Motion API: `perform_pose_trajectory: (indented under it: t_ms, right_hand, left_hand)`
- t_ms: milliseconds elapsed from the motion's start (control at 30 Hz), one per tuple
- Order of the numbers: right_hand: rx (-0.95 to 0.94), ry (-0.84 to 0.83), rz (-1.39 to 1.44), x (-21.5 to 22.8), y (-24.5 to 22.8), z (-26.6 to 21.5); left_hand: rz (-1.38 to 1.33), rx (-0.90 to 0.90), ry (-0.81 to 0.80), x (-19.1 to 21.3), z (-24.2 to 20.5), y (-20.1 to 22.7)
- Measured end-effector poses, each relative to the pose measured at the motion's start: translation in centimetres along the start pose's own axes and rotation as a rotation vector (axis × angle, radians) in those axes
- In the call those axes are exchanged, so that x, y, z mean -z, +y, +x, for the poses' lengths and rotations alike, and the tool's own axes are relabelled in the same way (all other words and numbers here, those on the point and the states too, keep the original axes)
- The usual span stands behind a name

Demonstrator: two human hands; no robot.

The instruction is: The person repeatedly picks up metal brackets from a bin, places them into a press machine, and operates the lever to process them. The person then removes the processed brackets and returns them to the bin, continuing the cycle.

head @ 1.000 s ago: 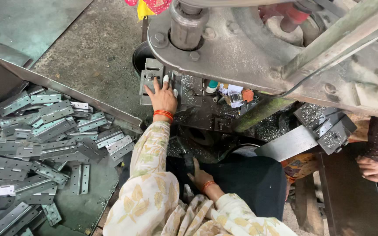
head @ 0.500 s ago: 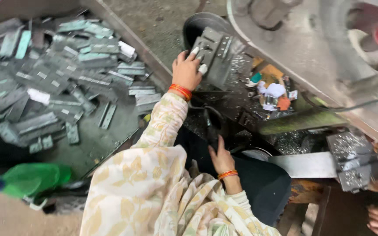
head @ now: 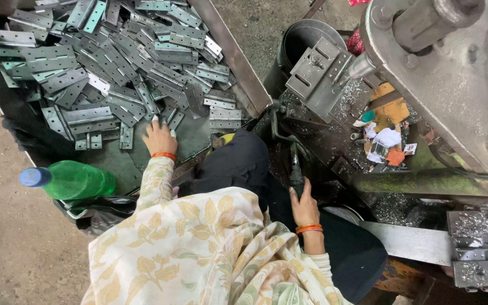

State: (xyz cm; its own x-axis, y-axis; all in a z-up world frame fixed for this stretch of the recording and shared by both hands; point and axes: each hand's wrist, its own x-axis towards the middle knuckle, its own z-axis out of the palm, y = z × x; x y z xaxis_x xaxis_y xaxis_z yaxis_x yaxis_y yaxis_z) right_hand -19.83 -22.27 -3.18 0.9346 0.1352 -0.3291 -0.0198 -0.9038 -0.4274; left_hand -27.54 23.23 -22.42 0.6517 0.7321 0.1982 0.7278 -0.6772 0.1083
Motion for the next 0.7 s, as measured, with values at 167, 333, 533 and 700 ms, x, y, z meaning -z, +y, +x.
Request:
perform_pose_trajectory:
  t_ms: [167, 333, 533, 700]
  right_hand:
    - [-0.01, -0.004, 0.011, 0.0, -0.2, -0.1]
    - [0.008, 0.003, 0.018, -0.1, 0.0, -0.1]
    - [-0.004, 0.0, 0.01, 0.4, -0.1, -0.4]
    - [-0.01, -0.006, 0.013, 0.0, 0.3, -0.5]
  left_hand:
    - [-0.175, -0.051, -0.025, -0.7, 0.6, -0.7]
    - [-0.281, -0.026, -0.225, 1.3, 0.1, -0.8]
    - [-0.452, 0.115, -0.333, 4.6, -0.6, 0.2]
    - [-0.15, -0.027, -0.286, 6.0, -0.6, 2.3]
